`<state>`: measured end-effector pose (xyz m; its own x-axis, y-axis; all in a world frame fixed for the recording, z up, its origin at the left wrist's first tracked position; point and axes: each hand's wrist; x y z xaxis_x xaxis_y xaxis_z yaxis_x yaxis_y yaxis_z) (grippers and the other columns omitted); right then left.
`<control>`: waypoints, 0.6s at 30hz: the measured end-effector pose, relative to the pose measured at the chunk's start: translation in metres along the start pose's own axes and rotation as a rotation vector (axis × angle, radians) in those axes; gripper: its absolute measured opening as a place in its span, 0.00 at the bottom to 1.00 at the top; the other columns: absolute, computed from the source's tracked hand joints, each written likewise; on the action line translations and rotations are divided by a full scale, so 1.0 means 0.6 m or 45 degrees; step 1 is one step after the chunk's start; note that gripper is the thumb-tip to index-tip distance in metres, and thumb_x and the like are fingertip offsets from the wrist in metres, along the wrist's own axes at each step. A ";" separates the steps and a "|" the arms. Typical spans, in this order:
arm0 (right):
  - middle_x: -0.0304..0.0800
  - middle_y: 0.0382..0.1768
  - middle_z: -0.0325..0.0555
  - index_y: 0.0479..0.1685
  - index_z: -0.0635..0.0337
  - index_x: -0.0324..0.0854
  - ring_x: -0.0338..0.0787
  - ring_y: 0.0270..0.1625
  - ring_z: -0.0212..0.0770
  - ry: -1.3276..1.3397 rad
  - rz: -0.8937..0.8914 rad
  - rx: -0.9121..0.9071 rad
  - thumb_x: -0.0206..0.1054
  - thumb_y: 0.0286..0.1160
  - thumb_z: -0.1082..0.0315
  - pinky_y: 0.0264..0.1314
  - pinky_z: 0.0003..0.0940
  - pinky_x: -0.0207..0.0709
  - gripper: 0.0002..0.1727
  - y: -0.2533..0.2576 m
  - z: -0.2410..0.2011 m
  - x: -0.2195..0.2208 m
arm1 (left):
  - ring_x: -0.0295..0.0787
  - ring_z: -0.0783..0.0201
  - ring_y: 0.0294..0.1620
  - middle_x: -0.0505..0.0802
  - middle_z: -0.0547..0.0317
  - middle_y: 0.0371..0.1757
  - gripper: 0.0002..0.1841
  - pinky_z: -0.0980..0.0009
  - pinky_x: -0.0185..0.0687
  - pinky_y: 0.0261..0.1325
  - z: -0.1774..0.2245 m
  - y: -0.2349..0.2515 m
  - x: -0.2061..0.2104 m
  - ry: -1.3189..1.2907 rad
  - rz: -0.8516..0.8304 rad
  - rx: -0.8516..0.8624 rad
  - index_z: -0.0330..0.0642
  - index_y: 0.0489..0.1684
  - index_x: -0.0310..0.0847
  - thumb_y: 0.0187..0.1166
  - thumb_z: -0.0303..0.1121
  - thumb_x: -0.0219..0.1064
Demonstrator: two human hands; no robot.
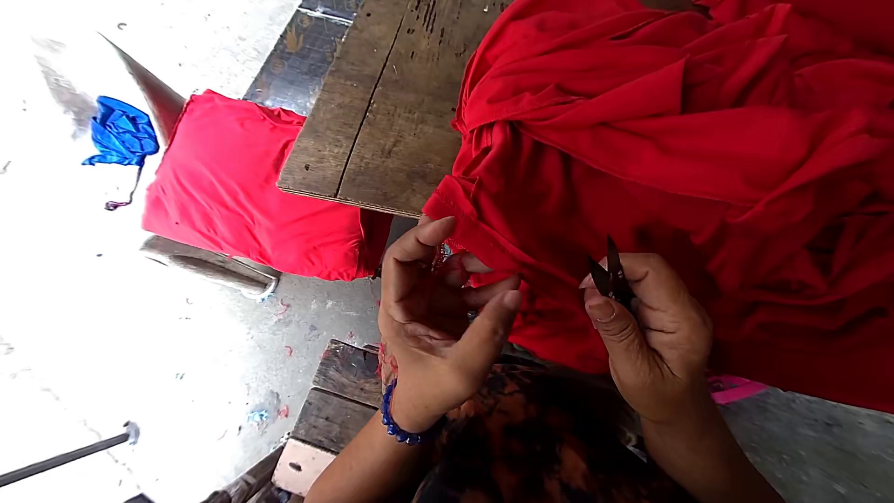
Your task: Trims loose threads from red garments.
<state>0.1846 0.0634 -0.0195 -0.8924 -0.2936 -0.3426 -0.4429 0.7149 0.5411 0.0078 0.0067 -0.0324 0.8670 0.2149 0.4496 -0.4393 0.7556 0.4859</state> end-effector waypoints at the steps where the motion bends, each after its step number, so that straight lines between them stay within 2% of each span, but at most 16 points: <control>1: 0.76 0.34 0.29 0.53 0.60 0.75 0.75 0.36 0.12 0.001 0.002 -0.004 0.58 0.91 0.61 0.41 0.06 0.72 0.11 -0.001 -0.001 0.000 | 0.92 0.67 0.56 0.84 0.62 0.68 0.32 0.69 0.96 0.52 -0.001 0.000 0.003 0.047 0.004 0.023 0.47 0.70 0.76 0.65 0.19 0.80; 3: 0.77 0.34 0.29 0.52 0.60 0.75 0.76 0.36 0.12 0.006 0.002 -0.004 0.59 0.91 0.61 0.41 0.06 0.72 0.10 -0.001 -0.006 0.000 | 0.92 0.66 0.59 0.81 0.57 0.75 0.32 0.69 0.97 0.50 -0.002 0.000 0.008 0.139 0.019 0.045 0.43 0.69 0.81 0.61 0.17 0.82; 5: 0.77 0.34 0.29 0.52 0.60 0.75 0.76 0.37 0.11 0.024 -0.002 0.005 0.59 0.91 0.61 0.41 0.06 0.72 0.10 -0.001 -0.012 -0.002 | 0.93 0.68 0.56 0.77 0.53 0.80 0.29 0.70 0.97 0.49 -0.001 0.002 0.012 0.223 0.022 0.072 0.39 0.66 0.84 0.60 0.17 0.83; 10: 0.79 0.36 0.29 0.52 0.59 0.75 0.78 0.39 0.12 0.027 -0.005 0.001 0.61 0.90 0.61 0.43 0.06 0.74 0.10 -0.006 -0.019 -0.007 | 0.94 0.72 0.52 0.74 0.51 0.84 0.20 0.74 0.96 0.50 -0.005 0.001 0.011 0.376 -0.018 0.147 0.36 0.57 0.90 0.63 0.18 0.81; 14: 0.78 0.36 0.30 0.51 0.61 0.76 0.77 0.39 0.11 -0.052 -0.024 -0.023 0.62 0.89 0.61 0.43 0.05 0.72 0.11 -0.010 -0.014 -0.009 | 0.92 0.73 0.51 0.83 0.57 0.76 0.09 0.75 0.94 0.53 -0.004 0.000 0.010 0.429 0.003 0.158 0.40 0.45 0.93 0.69 0.21 0.79; 16: 0.78 0.34 0.31 0.50 0.62 0.77 0.77 0.37 0.12 -0.098 -0.035 -0.035 0.62 0.89 0.60 0.43 0.06 0.72 0.12 -0.010 -0.012 -0.008 | 0.93 0.74 0.48 0.86 0.60 0.72 0.07 0.75 0.94 0.49 -0.004 0.001 0.011 0.411 0.010 0.160 0.43 0.43 0.93 0.73 0.23 0.77; 18: 0.82 0.34 0.33 0.50 0.63 0.78 0.79 0.38 0.13 -0.155 -0.048 -0.052 0.63 0.88 0.60 0.44 0.08 0.74 0.13 -0.011 -0.011 -0.008 | 0.93 0.75 0.50 0.86 0.63 0.72 0.06 0.76 0.94 0.50 -0.004 0.000 0.010 0.391 -0.002 0.166 0.46 0.44 0.92 0.76 0.26 0.75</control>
Point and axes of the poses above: each hand's wrist, its own y-axis towards the middle knuckle, its own x-axis out of the palm, z = x × y
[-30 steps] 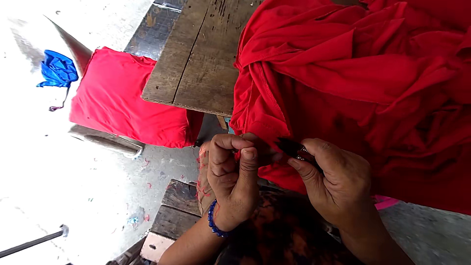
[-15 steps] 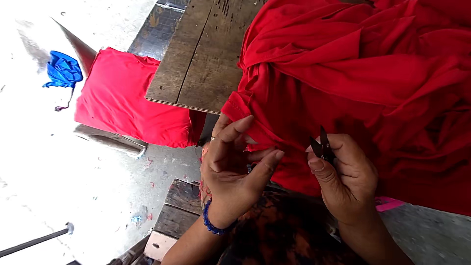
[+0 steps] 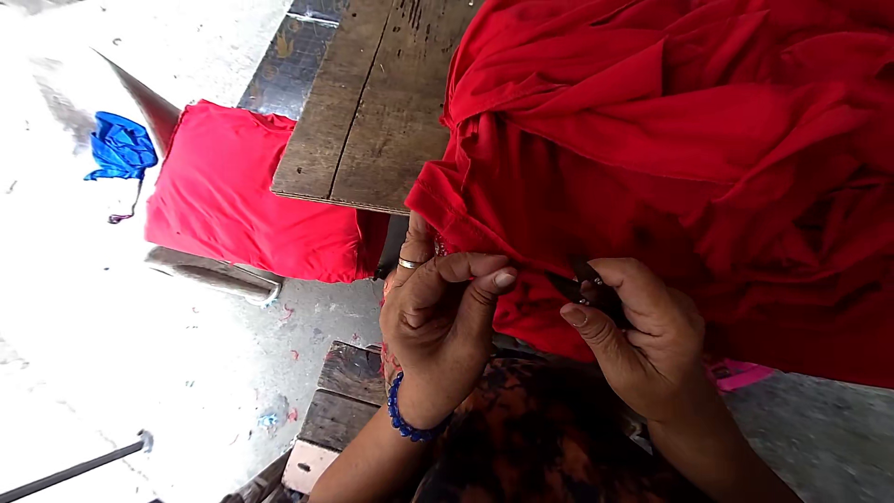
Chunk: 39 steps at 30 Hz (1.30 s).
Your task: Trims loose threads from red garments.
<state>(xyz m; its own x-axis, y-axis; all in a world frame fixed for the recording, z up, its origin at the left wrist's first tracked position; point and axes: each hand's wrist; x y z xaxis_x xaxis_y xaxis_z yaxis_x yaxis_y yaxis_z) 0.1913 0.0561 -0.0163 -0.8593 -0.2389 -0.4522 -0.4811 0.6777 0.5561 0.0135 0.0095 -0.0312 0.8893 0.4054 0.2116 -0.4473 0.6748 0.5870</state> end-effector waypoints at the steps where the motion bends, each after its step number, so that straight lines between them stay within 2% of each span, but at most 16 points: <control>1: 0.84 0.34 0.34 0.50 0.65 0.79 0.81 0.39 0.14 -0.034 -0.008 -0.012 0.64 0.87 0.60 0.45 0.08 0.76 0.13 0.000 0.000 0.000 | 0.92 0.76 0.52 0.88 0.66 0.70 0.05 0.76 0.93 0.53 0.000 0.000 0.000 -0.005 0.000 0.009 0.48 0.44 0.91 0.77 0.27 0.75; 4: 0.85 0.33 0.38 0.46 0.65 0.82 0.82 0.38 0.19 -0.172 -0.017 -0.051 0.65 0.87 0.60 0.42 0.12 0.76 0.14 0.003 -0.003 0.002 | 0.88 0.76 0.60 0.87 0.68 0.68 0.04 0.75 0.88 0.63 -0.002 -0.002 0.000 -0.031 -0.034 0.051 0.50 0.45 0.90 0.78 0.31 0.74; 8: 0.83 0.29 0.40 0.44 0.65 0.84 0.80 0.32 0.24 -0.298 -0.012 -0.097 0.64 0.87 0.59 0.35 0.17 0.71 0.15 0.010 -0.010 0.007 | 0.83 0.74 0.70 0.86 0.68 0.72 0.04 0.69 0.78 0.78 -0.004 -0.003 -0.001 0.011 -0.076 0.124 0.51 0.43 0.88 0.77 0.34 0.75; 11: 0.81 0.28 0.40 0.43 0.64 0.83 0.78 0.31 0.26 -0.358 0.029 -0.116 0.63 0.87 0.59 0.34 0.18 0.69 0.15 0.016 -0.017 0.013 | 0.85 0.78 0.64 0.88 0.70 0.69 0.04 0.72 0.79 0.75 -0.004 -0.007 0.001 0.041 -0.080 0.139 0.51 0.42 0.87 0.78 0.34 0.75; 13: 0.81 0.27 0.41 0.43 0.65 0.83 0.78 0.30 0.27 -0.391 0.050 -0.121 0.63 0.88 0.59 0.33 0.19 0.68 0.15 0.020 -0.021 0.016 | 0.87 0.80 0.57 0.91 0.74 0.58 0.03 0.71 0.77 0.75 -0.004 -0.009 0.004 0.028 -0.069 0.137 0.51 0.41 0.87 0.77 0.33 0.75; 14: 0.80 0.27 0.41 0.43 0.65 0.83 0.78 0.30 0.27 -0.405 0.054 -0.128 0.62 0.88 0.60 0.32 0.19 0.68 0.15 0.022 -0.022 0.018 | 0.87 0.81 0.55 0.91 0.74 0.57 0.04 0.72 0.79 0.74 -0.004 -0.010 0.005 0.023 -0.068 0.136 0.51 0.41 0.86 0.77 0.33 0.75; 17: 0.82 0.27 0.43 0.42 0.65 0.83 0.80 0.31 0.29 -0.433 0.065 -0.150 0.61 0.89 0.62 0.33 0.21 0.69 0.14 0.024 -0.023 0.021 | 0.87 0.79 0.59 0.88 0.71 0.64 0.04 0.73 0.82 0.71 -0.006 -0.012 0.007 -0.023 -0.080 0.122 0.50 0.43 0.85 0.79 0.32 0.74; 19: 0.80 0.26 0.43 0.41 0.66 0.83 0.80 0.31 0.29 -0.426 0.078 -0.156 0.59 0.89 0.63 0.33 0.20 0.69 0.15 0.023 -0.019 0.024 | 0.90 0.78 0.52 0.88 0.70 0.64 0.03 0.76 0.91 0.55 -0.007 -0.014 0.008 -0.096 -0.053 0.091 0.51 0.48 0.84 0.82 0.33 0.70; 21: 0.82 0.28 0.43 0.43 0.67 0.83 0.81 0.32 0.27 -0.389 0.096 -0.130 0.59 0.90 0.63 0.35 0.17 0.72 0.15 0.020 -0.010 0.027 | 0.94 0.72 0.52 0.89 0.68 0.61 0.04 0.71 0.96 0.49 -0.005 -0.014 0.009 -0.214 -0.015 0.033 0.55 0.53 0.81 0.87 0.36 0.64; 22: 0.83 0.29 0.43 0.44 0.68 0.82 0.81 0.33 0.25 -0.360 0.104 -0.104 0.58 0.90 0.62 0.37 0.16 0.73 0.16 0.017 -0.004 0.029 | 0.94 0.70 0.54 0.89 0.67 0.63 0.05 0.71 0.96 0.49 -0.004 -0.013 0.008 -0.266 -0.004 0.006 0.57 0.55 0.79 0.88 0.39 0.63; 24: 0.80 0.30 0.40 0.49 0.67 0.77 0.79 0.34 0.20 -0.307 0.104 -0.045 0.58 0.91 0.60 0.38 0.12 0.72 0.15 0.011 0.007 0.032 | 0.94 0.66 0.58 0.88 0.64 0.66 0.10 0.68 0.96 0.52 -0.004 -0.010 0.007 -0.354 0.024 -0.019 0.55 0.57 0.79 0.83 0.35 0.70; 26: 0.80 0.31 0.38 0.50 0.66 0.76 0.78 0.34 0.19 -0.245 0.097 -0.027 0.59 0.90 0.59 0.39 0.11 0.72 0.15 0.008 0.014 0.034 | 0.93 0.66 0.57 0.90 0.63 0.61 0.20 0.69 0.95 0.56 -0.006 -0.007 0.007 -0.350 0.062 -0.024 0.49 0.60 0.80 0.72 0.24 0.78; 29: 0.80 0.31 0.39 0.48 0.66 0.78 0.78 0.34 0.19 -0.215 0.082 -0.047 0.60 0.89 0.59 0.38 0.12 0.72 0.16 0.007 0.016 0.034 | 0.92 0.69 0.55 0.89 0.60 0.65 0.24 0.72 0.94 0.55 -0.010 -0.003 0.011 -0.215 0.137 -0.049 0.40 0.62 0.85 0.65 0.17 0.80; 31: 0.82 0.32 0.39 0.49 0.67 0.79 0.80 0.35 0.20 -0.224 0.068 -0.050 0.61 0.89 0.58 0.39 0.13 0.73 0.16 0.007 0.017 0.033 | 0.92 0.70 0.55 0.86 0.57 0.70 0.20 0.73 0.94 0.55 -0.012 0.002 0.012 -0.149 0.178 -0.052 0.38 0.58 0.89 0.66 0.17 0.79; 34: 0.84 0.32 0.41 0.48 0.66 0.80 0.82 0.36 0.22 -0.228 0.058 -0.053 0.62 0.89 0.58 0.41 0.15 0.75 0.16 0.006 0.019 0.034 | 0.91 0.69 0.59 0.87 0.57 0.70 0.08 0.73 0.92 0.56 -0.017 0.007 0.009 -0.045 0.183 -0.039 0.41 0.46 0.93 0.73 0.22 0.76; 39: 0.85 0.32 0.40 0.48 0.66 0.81 0.82 0.36 0.21 -0.220 0.045 -0.041 0.62 0.88 0.58 0.41 0.14 0.75 0.16 0.009 0.016 0.034 | 0.92 0.70 0.53 0.90 0.62 0.60 0.06 0.72 0.94 0.50 -0.015 0.009 0.008 -0.215 0.176 -0.149 0.44 0.50 0.89 0.84 0.26 0.67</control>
Point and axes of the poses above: each hand's wrist, its own y-axis towards the middle knuckle, its own x-axis out of the palm, z = x × y
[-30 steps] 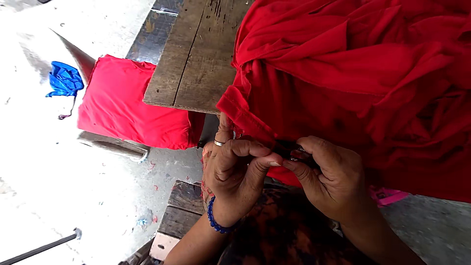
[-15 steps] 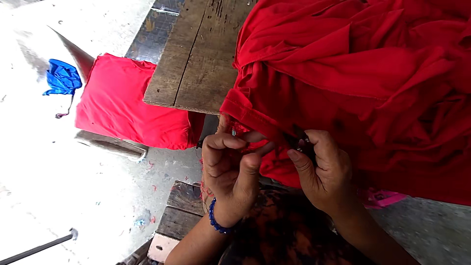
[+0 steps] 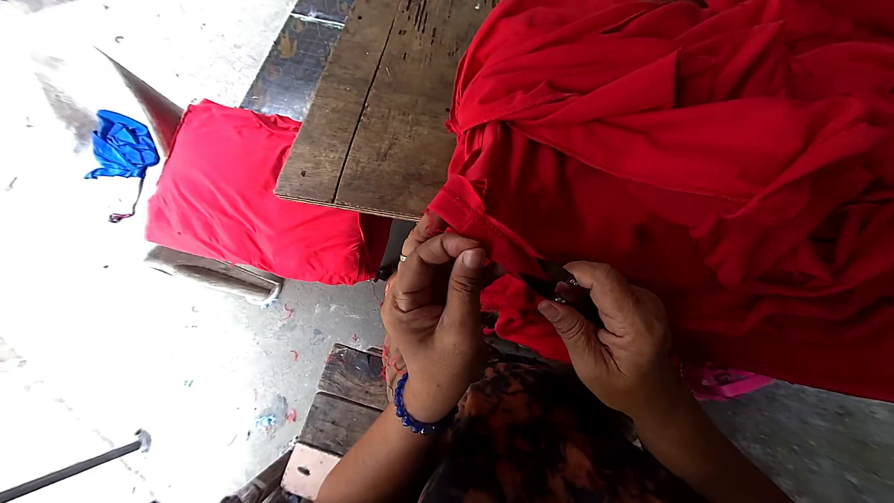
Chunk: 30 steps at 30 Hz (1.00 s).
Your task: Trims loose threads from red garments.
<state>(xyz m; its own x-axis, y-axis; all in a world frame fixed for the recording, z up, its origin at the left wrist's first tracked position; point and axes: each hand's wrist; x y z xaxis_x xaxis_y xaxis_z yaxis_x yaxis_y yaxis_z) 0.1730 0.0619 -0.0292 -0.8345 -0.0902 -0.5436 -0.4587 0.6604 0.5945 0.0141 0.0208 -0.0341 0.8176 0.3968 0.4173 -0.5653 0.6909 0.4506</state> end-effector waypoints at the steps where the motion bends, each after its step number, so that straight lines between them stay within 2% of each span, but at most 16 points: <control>1: 0.85 0.33 0.40 0.48 0.67 0.82 0.82 0.36 0.21 0.000 -0.001 0.003 0.62 0.88 0.59 0.42 0.14 0.75 0.16 0.002 -0.002 -0.001 | 0.93 0.70 0.53 0.91 0.63 0.58 0.06 0.72 0.95 0.50 0.001 0.000 0.000 -0.046 0.003 -0.034 0.45 0.50 0.88 0.85 0.27 0.65; 5: 0.85 0.32 0.41 0.47 0.67 0.82 0.82 0.37 0.20 -0.011 -0.005 -0.008 0.63 0.88 0.60 0.42 0.13 0.74 0.15 0.013 -0.010 -0.002 | 0.94 0.70 0.49 0.91 0.64 0.54 0.06 0.71 0.95 0.48 0.003 0.000 -0.002 -0.186 0.014 -0.105 0.51 0.52 0.80 0.91 0.31 0.58; 8: 0.84 0.31 0.41 0.45 0.67 0.82 0.81 0.36 0.21 0.001 0.007 -0.028 0.61 0.89 0.62 0.41 0.13 0.74 0.15 0.019 -0.009 0.001 | 0.96 0.66 0.47 0.91 0.62 0.55 0.07 0.69 0.96 0.45 0.004 0.002 -0.005 -0.340 0.047 -0.157 0.56 0.50 0.72 0.92 0.44 0.53; 10: 0.83 0.29 0.41 0.43 0.67 0.83 0.81 0.35 0.21 0.003 0.016 -0.035 0.60 0.89 0.63 0.39 0.13 0.73 0.15 0.020 -0.006 0.005 | 0.95 0.62 0.49 0.90 0.58 0.57 0.10 0.65 0.96 0.46 0.003 0.002 -0.012 -0.474 0.059 -0.191 0.55 0.52 0.74 0.90 0.48 0.57; 12: 0.83 0.28 0.40 0.43 0.67 0.83 0.80 0.34 0.21 0.009 0.000 -0.024 0.61 0.89 0.62 0.38 0.14 0.73 0.15 0.019 -0.005 0.006 | 0.94 0.62 0.51 0.89 0.58 0.60 0.11 0.64 0.95 0.49 0.001 0.001 -0.015 -0.500 0.047 -0.199 0.56 0.55 0.75 0.82 0.41 0.70; 13: 0.84 0.29 0.40 0.43 0.67 0.83 0.81 0.34 0.20 0.016 -0.008 -0.016 0.61 0.88 0.61 0.39 0.13 0.73 0.15 0.019 -0.005 0.006 | 0.94 0.64 0.52 0.89 0.61 0.62 0.16 0.65 0.95 0.51 -0.001 0.000 -0.014 -0.443 0.037 -0.182 0.57 0.58 0.74 0.78 0.34 0.74; 15: 0.86 0.31 0.40 0.45 0.68 0.83 0.81 0.35 0.18 0.034 -0.016 0.001 0.63 0.87 0.61 0.41 0.11 0.74 0.16 0.019 -0.006 0.005 | 0.92 0.68 0.53 0.85 0.64 0.64 0.27 0.70 0.95 0.51 -0.006 0.000 -0.011 -0.294 0.008 -0.131 0.56 0.60 0.68 0.68 0.23 0.78; 18: 0.87 0.32 0.40 0.47 0.68 0.83 0.82 0.37 0.18 0.056 -0.018 0.005 0.63 0.87 0.61 0.43 0.11 0.74 0.15 0.020 -0.007 0.003 | 0.91 0.71 0.53 0.83 0.65 0.62 0.32 0.73 0.94 0.50 -0.010 0.001 -0.006 -0.230 -0.006 -0.081 0.54 0.60 0.67 0.62 0.16 0.79; 21: 0.85 0.31 0.40 0.46 0.66 0.83 0.81 0.35 0.20 -0.022 -0.001 -0.021 0.67 0.84 0.58 0.40 0.13 0.73 0.17 0.021 -0.008 0.004 | 0.89 0.73 0.53 0.84 0.67 0.60 0.32 0.74 0.93 0.51 -0.010 0.002 -0.009 -0.211 -0.038 -0.079 0.54 0.62 0.69 0.63 0.15 0.77; 23: 0.80 0.33 0.40 0.43 0.60 0.77 0.78 0.34 0.24 -0.198 0.047 -0.037 0.76 0.73 0.52 0.35 0.15 0.69 0.20 0.021 -0.008 0.009 | 0.90 0.72 0.51 0.87 0.66 0.59 0.29 0.73 0.92 0.53 -0.011 0.005 -0.014 -0.203 -0.047 -0.062 0.50 0.66 0.75 0.66 0.15 0.75; 24: 0.77 0.38 0.43 0.41 0.59 0.74 0.77 0.35 0.28 -0.294 0.057 -0.056 0.78 0.70 0.54 0.33 0.17 0.67 0.21 0.023 -0.007 0.011 | 0.91 0.71 0.51 0.89 0.64 0.60 0.28 0.72 0.92 0.54 -0.012 0.007 -0.016 -0.187 -0.037 -0.035 0.47 0.68 0.79 0.68 0.15 0.74; 26: 0.79 0.47 0.50 0.40 0.60 0.73 0.80 0.38 0.32 -0.373 0.080 -0.079 0.78 0.65 0.64 0.32 0.17 0.70 0.16 0.024 -0.004 0.011 | 0.93 0.68 0.53 0.91 0.61 0.64 0.24 0.69 0.93 0.57 -0.013 0.013 -0.020 -0.061 -0.015 0.062 0.43 0.67 0.85 0.72 0.16 0.74; 28: 0.82 0.51 0.52 0.43 0.63 0.76 0.82 0.40 0.30 -0.335 0.095 -0.080 0.72 0.68 0.70 0.35 0.15 0.74 0.11 0.027 -0.004 0.001 | 0.92 0.69 0.54 0.91 0.63 0.59 0.18 0.72 0.92 0.57 -0.013 0.019 -0.027 0.194 0.005 0.216 0.40 0.62 0.89 0.73 0.18 0.74; 30: 0.83 0.53 0.53 0.52 0.68 0.81 0.82 0.43 0.28 -0.253 0.093 -0.103 0.69 0.74 0.72 0.42 0.13 0.75 0.12 0.034 -0.008 -0.017 | 0.83 0.75 0.53 0.84 0.66 0.52 0.11 0.81 0.83 0.56 -0.010 0.027 -0.036 0.529 -0.006 0.404 0.41 0.53 0.92 0.75 0.23 0.74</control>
Point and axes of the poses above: each hand's wrist, its own y-axis towards the middle knuckle, its own x-axis out of the palm, z = x × y
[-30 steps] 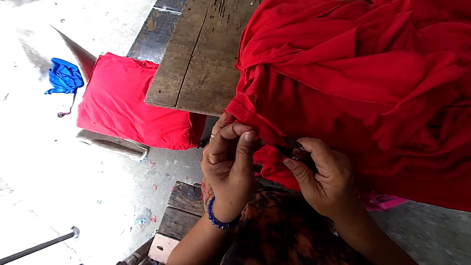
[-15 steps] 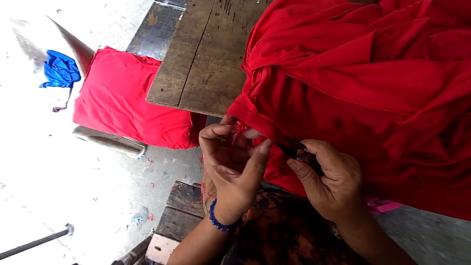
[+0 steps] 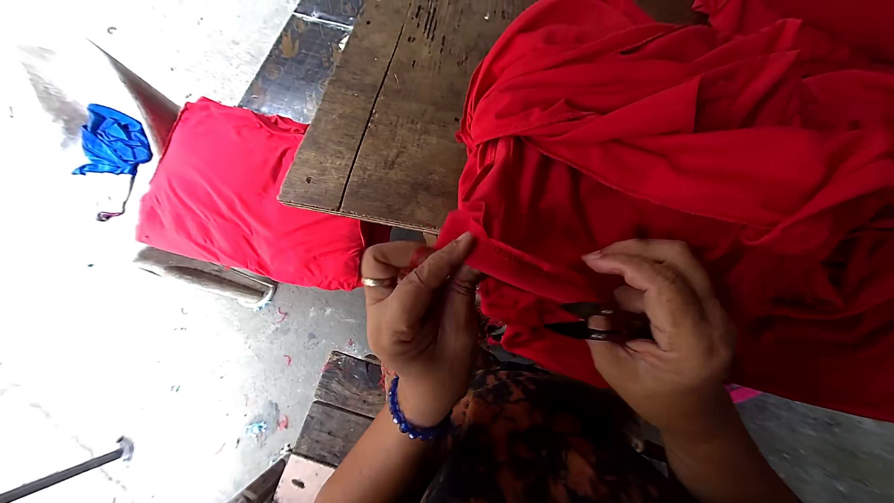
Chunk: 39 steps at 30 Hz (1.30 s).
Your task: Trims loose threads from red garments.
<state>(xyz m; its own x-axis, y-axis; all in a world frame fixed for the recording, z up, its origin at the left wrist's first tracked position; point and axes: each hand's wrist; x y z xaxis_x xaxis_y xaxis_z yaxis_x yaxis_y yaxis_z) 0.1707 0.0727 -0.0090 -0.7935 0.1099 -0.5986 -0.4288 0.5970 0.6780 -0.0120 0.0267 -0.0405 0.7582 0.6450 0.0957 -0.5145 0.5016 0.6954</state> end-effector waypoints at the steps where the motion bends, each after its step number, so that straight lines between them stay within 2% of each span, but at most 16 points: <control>1: 0.85 0.53 0.54 0.52 0.69 0.84 0.84 0.45 0.28 0.043 -0.002 -0.018 0.68 0.75 0.73 0.45 0.13 0.76 0.11 0.007 0.002 -0.010 | 0.79 0.76 0.54 0.81 0.65 0.52 0.08 0.82 0.77 0.59 0.001 0.004 -0.005 0.137 -0.036 0.088 0.42 0.50 0.92 0.77 0.25 0.73; 2: 0.87 0.54 0.54 0.50 0.70 0.86 0.85 0.48 0.27 0.090 -0.009 -0.035 0.67 0.76 0.74 0.48 0.13 0.78 0.10 0.015 0.005 -0.020 | 0.78 0.75 0.57 0.81 0.64 0.54 0.07 0.81 0.74 0.62 0.003 0.008 -0.008 0.208 -0.087 0.154 0.42 0.50 0.92 0.79 0.26 0.72; 4: 0.91 0.49 0.47 0.47 0.69 0.86 0.87 0.49 0.21 0.209 -0.049 -0.039 0.66 0.79 0.73 0.53 0.12 0.79 0.08 0.035 0.017 -0.039 | 0.84 0.73 0.62 0.86 0.60 0.61 0.07 0.77 0.83 0.65 0.007 0.016 -0.014 0.128 -0.236 0.172 0.39 0.51 0.89 0.82 0.26 0.69; 7: 0.86 0.34 0.28 0.39 0.61 0.86 0.79 0.35 0.12 0.485 -0.122 0.131 0.68 0.82 0.68 0.39 0.07 0.74 0.07 0.063 0.046 -0.050 | 0.95 0.73 0.40 0.94 0.67 0.48 0.07 0.75 0.95 0.42 0.009 0.026 -0.014 -0.321 -0.440 -0.160 0.41 0.55 0.85 0.86 0.28 0.65; 10: 0.80 0.22 0.22 0.29 0.48 0.82 0.76 0.23 0.15 0.900 -0.172 0.454 0.63 0.85 0.68 0.25 0.09 0.71 0.12 0.085 0.068 -0.038 | 0.89 0.76 0.31 0.90 0.70 0.43 0.10 0.80 0.89 0.30 0.001 0.031 -0.009 -0.545 -0.545 -0.428 0.47 0.62 0.79 0.88 0.28 0.61; 12: 0.80 0.19 0.22 0.25 0.45 0.81 0.77 0.21 0.16 1.053 -0.194 0.609 0.61 0.87 0.68 0.25 0.11 0.72 0.16 0.095 0.071 -0.033 | 0.85 0.78 0.27 0.89 0.69 0.42 0.09 0.82 0.84 0.25 -0.009 0.028 -0.004 -0.564 -0.572 -0.479 0.48 0.60 0.80 0.90 0.29 0.58; 15: 0.79 0.18 0.24 0.23 0.45 0.79 0.76 0.20 0.17 1.104 -0.189 0.687 0.60 0.87 0.69 0.25 0.12 0.72 0.18 0.098 0.069 -0.031 | 0.83 0.83 0.32 0.89 0.75 0.43 0.10 0.86 0.81 0.31 -0.017 0.023 0.010 -0.530 -0.617 -0.412 0.49 0.58 0.83 0.91 0.38 0.58; 17: 0.78 0.17 0.24 0.23 0.47 0.79 0.75 0.19 0.17 1.109 -0.195 0.712 0.60 0.87 0.70 0.24 0.12 0.72 0.17 0.099 0.066 -0.030 | 0.85 0.85 0.41 0.90 0.80 0.44 0.13 0.87 0.83 0.42 -0.021 0.025 0.024 -0.504 -0.634 -0.294 0.51 0.57 0.85 0.85 0.45 0.66; 21: 0.77 0.16 0.26 0.20 0.49 0.78 0.74 0.18 0.17 1.132 -0.207 0.703 0.60 0.85 0.73 0.23 0.12 0.69 0.19 0.100 0.064 -0.027 | 0.91 0.79 0.44 0.96 0.67 0.46 0.14 0.80 0.89 0.50 -0.020 0.032 0.058 -0.432 -0.620 -0.182 0.33 0.53 0.89 0.77 0.33 0.76; 23: 0.75 0.15 0.25 0.19 0.49 0.75 0.72 0.18 0.17 1.133 -0.212 0.667 0.60 0.85 0.73 0.22 0.11 0.67 0.19 0.099 0.066 -0.026 | 0.90 0.79 0.37 0.95 0.64 0.39 0.06 0.81 0.88 0.43 -0.019 0.031 0.075 -0.364 -0.600 -0.177 0.30 0.45 0.89 0.75 0.22 0.73; 26: 0.72 0.16 0.25 0.20 0.49 0.75 0.70 0.18 0.18 1.127 -0.211 0.656 0.60 0.86 0.73 0.22 0.11 0.65 0.19 0.097 0.069 -0.026 | 0.83 0.82 0.27 0.90 0.68 0.30 0.04 0.84 0.81 0.32 -0.019 0.024 0.086 -0.369 -0.560 -0.246 0.35 0.38 0.87 0.81 0.21 0.67; 30: 0.80 0.18 0.27 0.24 0.49 0.80 0.78 0.21 0.18 1.185 -0.162 0.774 0.60 0.86 0.72 0.25 0.12 0.73 0.17 0.098 0.069 -0.030 | 0.81 0.82 0.27 0.85 0.76 0.29 0.13 0.84 0.80 0.32 -0.017 0.016 0.062 -0.556 -0.408 -0.610 0.53 0.38 0.83 0.93 0.35 0.53; 33: 0.80 0.18 0.27 0.23 0.49 0.79 0.78 0.21 0.18 1.186 -0.177 0.776 0.60 0.86 0.72 0.25 0.12 0.73 0.17 0.098 0.070 -0.029 | 0.76 0.80 0.18 0.81 0.75 0.21 0.19 0.85 0.75 0.23 -0.019 0.012 0.039 -0.726 -0.333 -0.824 0.56 0.36 0.78 0.96 0.42 0.42; 35: 0.80 0.17 0.27 0.23 0.48 0.79 0.77 0.20 0.18 1.168 -0.180 0.775 0.60 0.86 0.71 0.25 0.12 0.73 0.17 0.099 0.072 -0.028 | 0.81 0.77 0.16 0.85 0.71 0.22 0.22 0.82 0.80 0.19 -0.018 0.008 0.027 -0.863 -0.325 -0.896 0.55 0.36 0.76 0.96 0.48 0.38; 37: 0.79 0.18 0.26 0.23 0.48 0.80 0.77 0.20 0.18 1.133 -0.157 0.757 0.61 0.86 0.70 0.24 0.12 0.72 0.17 0.099 0.074 -0.025 | 0.88 0.73 0.23 0.90 0.68 0.28 0.22 0.76 0.86 0.25 -0.018 0.002 0.015 -1.012 -0.372 -0.877 0.54 0.41 0.81 0.92 0.56 0.45; 39: 0.81 0.18 0.25 0.24 0.48 0.81 0.78 0.21 0.17 1.088 -0.123 0.749 0.62 0.86 0.70 0.26 0.12 0.74 0.16 0.099 0.072 -0.022 | 0.93 0.71 0.35 0.93 0.67 0.39 0.19 0.73 0.92 0.38 -0.017 -0.005 0.006 -1.136 -0.455 -0.793 0.53 0.55 0.85 0.85 0.55 0.61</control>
<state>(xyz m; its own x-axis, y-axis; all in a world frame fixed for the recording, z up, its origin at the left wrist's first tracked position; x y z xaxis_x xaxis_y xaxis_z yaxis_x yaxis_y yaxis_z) 0.1741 0.1414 0.0208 -0.9068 -0.4213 0.0181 -0.4104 0.8916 0.1912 -0.0118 0.0334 -0.0497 0.7869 -0.1060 0.6079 -0.1331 0.9328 0.3350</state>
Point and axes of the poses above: each hand's wrist, its own y-axis towards the middle knuckle, its own x-axis out of the palm, z = x × y
